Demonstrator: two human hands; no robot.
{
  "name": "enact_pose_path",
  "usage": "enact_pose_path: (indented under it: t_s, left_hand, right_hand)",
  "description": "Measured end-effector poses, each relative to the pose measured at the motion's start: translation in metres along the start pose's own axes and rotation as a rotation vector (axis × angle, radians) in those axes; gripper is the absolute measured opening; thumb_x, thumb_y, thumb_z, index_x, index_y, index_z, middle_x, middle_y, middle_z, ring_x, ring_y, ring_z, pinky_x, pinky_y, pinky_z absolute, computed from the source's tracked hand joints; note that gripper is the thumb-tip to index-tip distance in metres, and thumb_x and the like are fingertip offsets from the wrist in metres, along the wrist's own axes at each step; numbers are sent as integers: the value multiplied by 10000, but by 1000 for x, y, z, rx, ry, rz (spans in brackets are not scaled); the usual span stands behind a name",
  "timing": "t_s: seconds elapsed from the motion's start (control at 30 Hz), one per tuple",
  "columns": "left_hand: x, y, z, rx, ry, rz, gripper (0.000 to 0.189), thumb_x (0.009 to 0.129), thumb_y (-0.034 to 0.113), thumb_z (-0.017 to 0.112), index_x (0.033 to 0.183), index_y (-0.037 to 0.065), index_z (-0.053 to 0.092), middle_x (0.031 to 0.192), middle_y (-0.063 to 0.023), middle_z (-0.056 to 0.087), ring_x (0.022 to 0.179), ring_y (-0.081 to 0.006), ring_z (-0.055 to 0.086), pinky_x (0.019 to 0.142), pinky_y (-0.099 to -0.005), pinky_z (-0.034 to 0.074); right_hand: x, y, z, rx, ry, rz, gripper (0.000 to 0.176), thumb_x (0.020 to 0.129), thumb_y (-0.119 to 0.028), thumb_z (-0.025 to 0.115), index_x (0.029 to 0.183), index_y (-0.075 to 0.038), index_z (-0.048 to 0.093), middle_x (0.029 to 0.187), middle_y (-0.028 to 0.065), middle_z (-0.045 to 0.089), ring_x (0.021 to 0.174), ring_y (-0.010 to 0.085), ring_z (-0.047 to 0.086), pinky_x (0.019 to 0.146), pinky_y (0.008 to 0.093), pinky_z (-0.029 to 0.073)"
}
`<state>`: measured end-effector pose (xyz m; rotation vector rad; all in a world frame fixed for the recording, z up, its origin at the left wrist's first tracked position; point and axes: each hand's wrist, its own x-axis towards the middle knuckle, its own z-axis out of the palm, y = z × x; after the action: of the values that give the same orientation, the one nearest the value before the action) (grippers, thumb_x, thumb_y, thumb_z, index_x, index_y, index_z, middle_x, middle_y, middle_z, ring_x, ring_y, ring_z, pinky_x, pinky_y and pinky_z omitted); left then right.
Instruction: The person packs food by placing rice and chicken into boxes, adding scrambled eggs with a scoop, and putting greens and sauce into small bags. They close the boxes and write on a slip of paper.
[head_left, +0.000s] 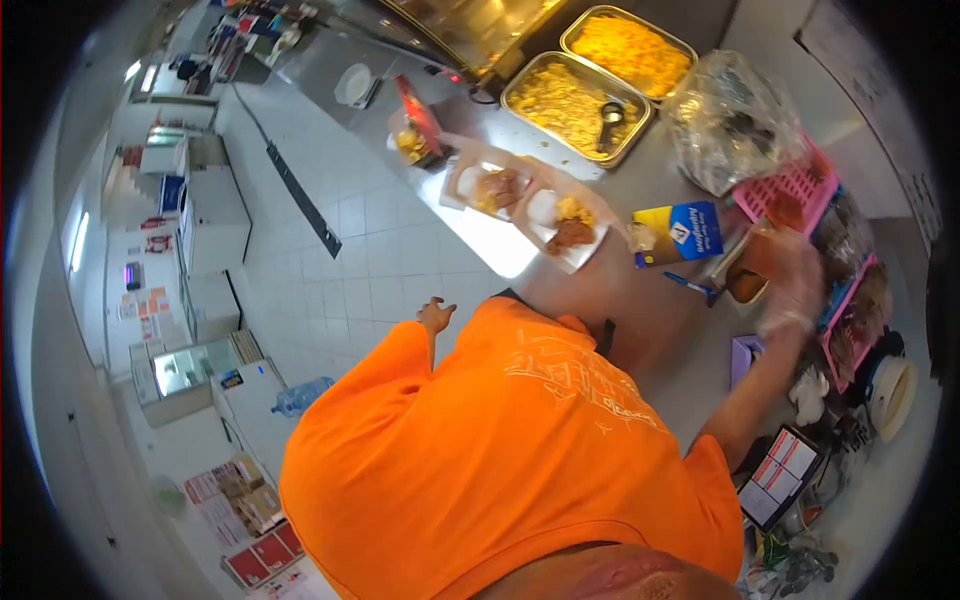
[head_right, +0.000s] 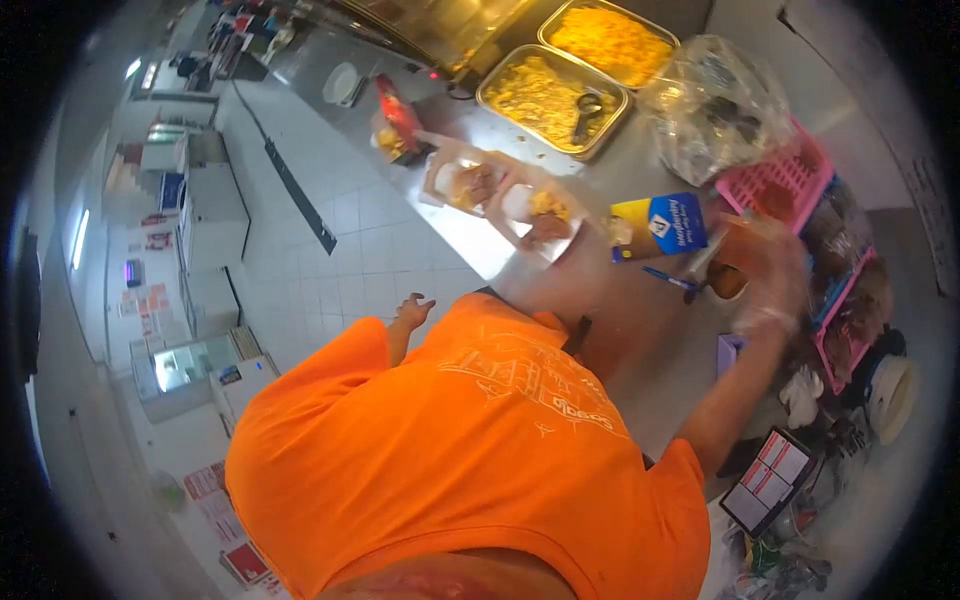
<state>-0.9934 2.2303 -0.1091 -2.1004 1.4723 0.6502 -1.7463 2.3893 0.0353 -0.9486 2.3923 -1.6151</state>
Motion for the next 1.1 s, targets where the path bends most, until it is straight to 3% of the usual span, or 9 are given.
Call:
enact_pose_path:
  t_s: [0.27, 0.37, 0.5, 0.6, 0.67, 0.73, 0.83, 1.0, 1.1]
  left_hand:
    - [48, -108, 41, -189, 8, -74, 657, 821, 550, 649, 1301, 117, 530, 1239, -196, 603, 1243, -341, 503, 1064, -511, 329]
    - [66, -123, 18, -375, 48, -91, 575, 819, 493, 674, 1264, 151, 548, 1300, -156, 563, 1264, -362, 456, 1039, -526, 340]
    - [145, -135, -22, -726, 327, 191, 390, 875, 337, 667, 1170, 91, 598, 1156, -137, 641, 1086, -282, 592, 943, -453, 441]
    - [210, -116, -82, -927, 387, 456, 305, 915, 236, 642, 1140, 33, 610, 1062, -126, 674, 985, -237, 638, 881, -368, 488]
    - [213, -87, -152, -994, 275, 596, 290, 939, 199, 618, 1152, 1, 602, 1042, -119, 674, 972, -208, 635, 879, -320, 488]
    - [209, -55, -221, -1042, 17, 767, 267, 950, 182, 603, 1152, 8, 607, 1020, -99, 667, 954, -184, 626, 864, -306, 486]
    - [171, -4, -312, -1011, -668, 1198, 363, 965, 182, 564, 1303, 52, 546, 986, -72, 646, 903, -155, 606, 802, -301, 492]
    - [175, 22, -326, -1464, -891, 894, 625, 946, 116, 511, 1507, 33, 247, 1085, -63, 598, 875, -139, 579, 738, -271, 476]
    - [188, 25, -305, -1731, -848, 937, 387, 975, 194, 507, 1296, -20, 480, 1170, -90, 589, 1019, -187, 574, 911, -332, 448]
  right_hand:
    - [-173, -246, 374, 567, -946, -20, 279, 974, -281, 497, 1149, -75, 564, 1062, 129, 645, 933, 291, 637, 838, 406, 506]
    - [-216, -292, 487, 394, -817, -197, 309, 960, -355, 530, 1088, -78, 575, 958, 129, 672, 886, 327, 659, 806, 425, 509]
    - [-227, -325, 609, 247, -793, -5, 258, 957, -268, 535, 1105, -67, 600, 1039, 175, 658, 985, 342, 639, 836, 408, 498]
    - [-219, -252, 732, -232, -441, -770, 337, 936, -295, 559, 1155, -42, 596, 1076, 196, 648, 1019, 371, 624, 859, 431, 486]
    - [-214, -320, 711, -155, -684, -124, 409, 930, -289, 579, 1235, -19, 555, 1129, 228, 618, 1054, 379, 599, 926, 430, 467]
    - [-222, -314, 736, 6, -326, -153, 419, 930, -280, 589, 1250, -14, 538, 1132, 226, 612, 1041, 340, 608, 923, 403, 474]
    - [-241, -358, 733, 379, -230, -93, 412, 928, -265, 612, 1257, -33, 527, 1102, 176, 623, 1015, 239, 612, 891, 351, 486]
    - [-245, -397, 722, 370, -271, 140, 355, 919, -269, 640, 1186, -47, 566, 1088, 126, 625, 991, 184, 611, 855, 317, 483]
    - [-261, -408, 716, 192, -191, -10, 323, 883, -246, 657, 1137, -60, 582, 1010, 125, 612, 935, 270, 583, 841, 406, 460]
